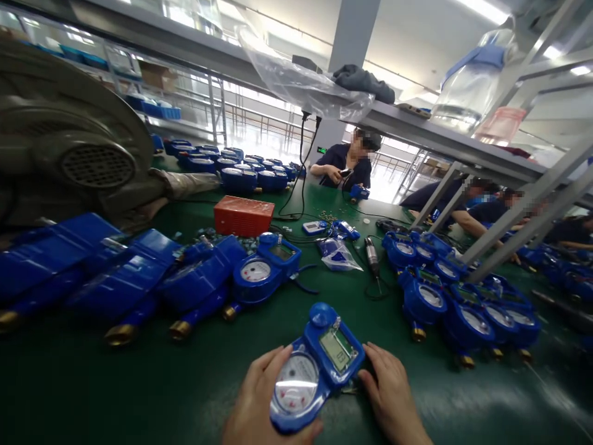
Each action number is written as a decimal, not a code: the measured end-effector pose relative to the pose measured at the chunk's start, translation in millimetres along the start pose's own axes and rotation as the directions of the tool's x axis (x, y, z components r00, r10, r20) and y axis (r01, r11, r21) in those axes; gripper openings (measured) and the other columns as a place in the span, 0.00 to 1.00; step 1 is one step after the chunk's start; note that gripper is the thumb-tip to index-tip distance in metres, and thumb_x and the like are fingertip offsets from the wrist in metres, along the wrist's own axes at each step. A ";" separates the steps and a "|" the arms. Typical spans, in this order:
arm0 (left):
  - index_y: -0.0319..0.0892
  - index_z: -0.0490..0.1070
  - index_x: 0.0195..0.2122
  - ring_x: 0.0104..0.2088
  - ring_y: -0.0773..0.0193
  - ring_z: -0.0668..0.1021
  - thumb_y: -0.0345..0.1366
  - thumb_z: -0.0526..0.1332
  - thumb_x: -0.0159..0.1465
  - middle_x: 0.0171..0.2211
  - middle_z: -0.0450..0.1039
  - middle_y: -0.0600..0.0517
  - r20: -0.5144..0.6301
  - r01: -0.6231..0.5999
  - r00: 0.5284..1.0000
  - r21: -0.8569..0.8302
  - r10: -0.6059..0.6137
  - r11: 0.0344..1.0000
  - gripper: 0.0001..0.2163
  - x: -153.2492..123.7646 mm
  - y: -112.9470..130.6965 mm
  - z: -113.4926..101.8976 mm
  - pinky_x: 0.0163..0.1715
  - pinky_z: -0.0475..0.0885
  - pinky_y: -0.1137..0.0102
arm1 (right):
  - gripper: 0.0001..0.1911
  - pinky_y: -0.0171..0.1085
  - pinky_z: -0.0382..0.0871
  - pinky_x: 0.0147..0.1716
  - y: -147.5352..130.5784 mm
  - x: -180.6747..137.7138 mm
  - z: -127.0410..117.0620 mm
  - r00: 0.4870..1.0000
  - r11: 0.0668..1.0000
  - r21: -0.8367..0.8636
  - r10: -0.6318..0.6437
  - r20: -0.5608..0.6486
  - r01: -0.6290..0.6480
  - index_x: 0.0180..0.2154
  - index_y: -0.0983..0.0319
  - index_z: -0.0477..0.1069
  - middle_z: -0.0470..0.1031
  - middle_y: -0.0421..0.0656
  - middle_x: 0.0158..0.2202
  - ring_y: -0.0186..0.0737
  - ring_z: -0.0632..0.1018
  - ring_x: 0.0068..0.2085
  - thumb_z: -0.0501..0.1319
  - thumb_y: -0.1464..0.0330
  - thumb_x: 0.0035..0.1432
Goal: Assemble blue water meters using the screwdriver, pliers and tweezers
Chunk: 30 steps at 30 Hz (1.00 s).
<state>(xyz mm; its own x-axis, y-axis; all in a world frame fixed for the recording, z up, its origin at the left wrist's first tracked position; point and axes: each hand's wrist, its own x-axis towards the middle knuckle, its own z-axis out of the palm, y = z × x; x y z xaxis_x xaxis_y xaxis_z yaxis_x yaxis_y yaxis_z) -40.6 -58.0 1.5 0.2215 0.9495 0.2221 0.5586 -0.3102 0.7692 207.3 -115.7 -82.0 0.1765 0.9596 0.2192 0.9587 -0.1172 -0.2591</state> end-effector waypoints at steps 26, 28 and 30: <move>0.48 0.47 0.61 0.56 0.46 0.68 0.46 0.67 0.49 0.59 0.59 0.45 0.242 0.069 0.969 -0.083 -0.047 0.994 0.41 2.4 -5.7 22.6 0.53 0.66 0.53 | 0.27 0.59 0.60 0.48 57.7 -38.3 -24.1 0.923 0.948 -0.061 0.286 -0.258 -0.311 0.49 0.72 0.70 0.66 0.63 0.52 0.63 0.67 0.51 0.43 0.59 0.64; 0.48 0.50 0.59 0.55 0.46 0.68 0.45 0.67 0.48 0.57 0.61 0.45 0.227 0.024 0.974 -0.089 -0.004 0.996 0.39 5.4 -8.9 25.2 0.53 0.66 0.53 | 0.26 0.57 0.60 0.50 53.1 -25.9 -30.1 0.922 0.952 -0.021 0.291 -0.255 -0.306 0.51 0.72 0.67 0.66 0.62 0.52 0.61 0.66 0.52 0.45 0.61 0.64; 0.46 0.52 0.57 0.54 0.45 0.69 0.44 0.69 0.45 0.55 0.61 0.45 0.186 -0.001 0.982 -0.105 0.021 0.994 0.40 4.9 -11.9 30.4 0.53 0.67 0.52 | 0.23 0.53 0.62 0.52 43.1 -8.8 -35.3 0.941 0.966 0.041 0.257 -0.218 -0.255 0.52 0.68 0.67 0.68 0.57 0.51 0.55 0.68 0.52 0.48 0.62 0.63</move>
<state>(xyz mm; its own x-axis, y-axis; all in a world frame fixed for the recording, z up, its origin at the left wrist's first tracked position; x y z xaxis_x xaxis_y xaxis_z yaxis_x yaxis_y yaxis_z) -22.0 -51.0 -24.8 0.3780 0.9176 0.1231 0.4711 -0.3050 0.8277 254.9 -138.2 -61.9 0.4615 0.8173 0.3450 0.8722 -0.3470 -0.3448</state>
